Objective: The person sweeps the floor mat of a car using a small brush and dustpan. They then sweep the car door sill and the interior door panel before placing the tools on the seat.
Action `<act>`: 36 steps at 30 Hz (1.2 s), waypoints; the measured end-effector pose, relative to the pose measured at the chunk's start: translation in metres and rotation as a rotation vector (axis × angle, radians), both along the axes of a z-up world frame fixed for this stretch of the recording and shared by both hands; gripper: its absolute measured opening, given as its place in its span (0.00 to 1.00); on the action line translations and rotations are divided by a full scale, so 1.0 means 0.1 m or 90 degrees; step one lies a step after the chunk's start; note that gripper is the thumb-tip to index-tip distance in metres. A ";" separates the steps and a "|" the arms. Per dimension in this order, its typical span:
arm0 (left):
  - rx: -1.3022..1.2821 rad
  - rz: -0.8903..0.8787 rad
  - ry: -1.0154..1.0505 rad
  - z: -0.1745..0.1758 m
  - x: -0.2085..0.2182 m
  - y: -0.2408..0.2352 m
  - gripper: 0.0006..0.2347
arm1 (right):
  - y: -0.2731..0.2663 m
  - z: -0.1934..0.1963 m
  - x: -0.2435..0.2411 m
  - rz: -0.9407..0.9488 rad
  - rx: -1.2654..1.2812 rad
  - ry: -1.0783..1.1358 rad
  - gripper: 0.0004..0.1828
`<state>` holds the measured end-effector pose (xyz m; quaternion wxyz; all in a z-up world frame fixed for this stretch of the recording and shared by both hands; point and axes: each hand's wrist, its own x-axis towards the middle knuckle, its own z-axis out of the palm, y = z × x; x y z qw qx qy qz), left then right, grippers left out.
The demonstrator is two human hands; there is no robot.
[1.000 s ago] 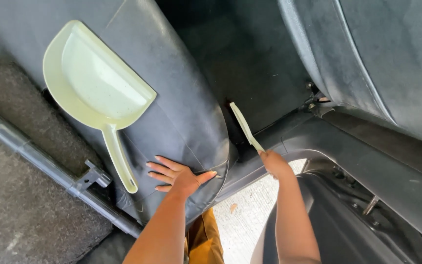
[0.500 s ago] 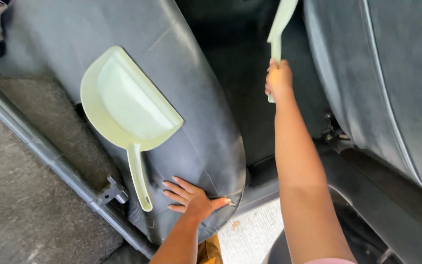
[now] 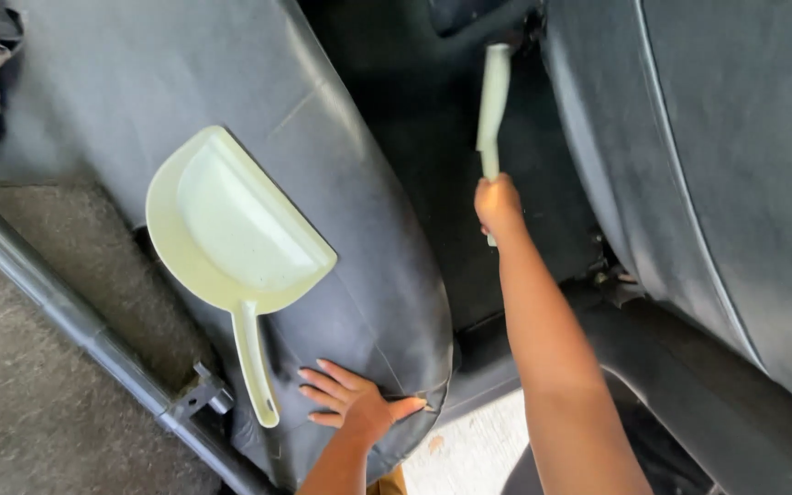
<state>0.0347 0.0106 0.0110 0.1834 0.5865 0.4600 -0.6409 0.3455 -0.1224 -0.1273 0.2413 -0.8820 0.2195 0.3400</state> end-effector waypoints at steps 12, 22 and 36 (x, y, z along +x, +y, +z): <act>-0.006 0.068 -0.066 0.12 0.01 0.05 0.79 | 0.59 0.30 0.48 -0.290 0.283 0.047 0.07; 0.014 0.015 -0.036 -0.02 -0.11 -0.03 0.80 | 0.56 0.17 0.07 -0.278 0.291 0.040 0.09; 0.025 0.004 -0.042 0.04 -0.04 -0.03 0.80 | 0.39 0.24 -0.13 0.065 0.139 0.110 0.14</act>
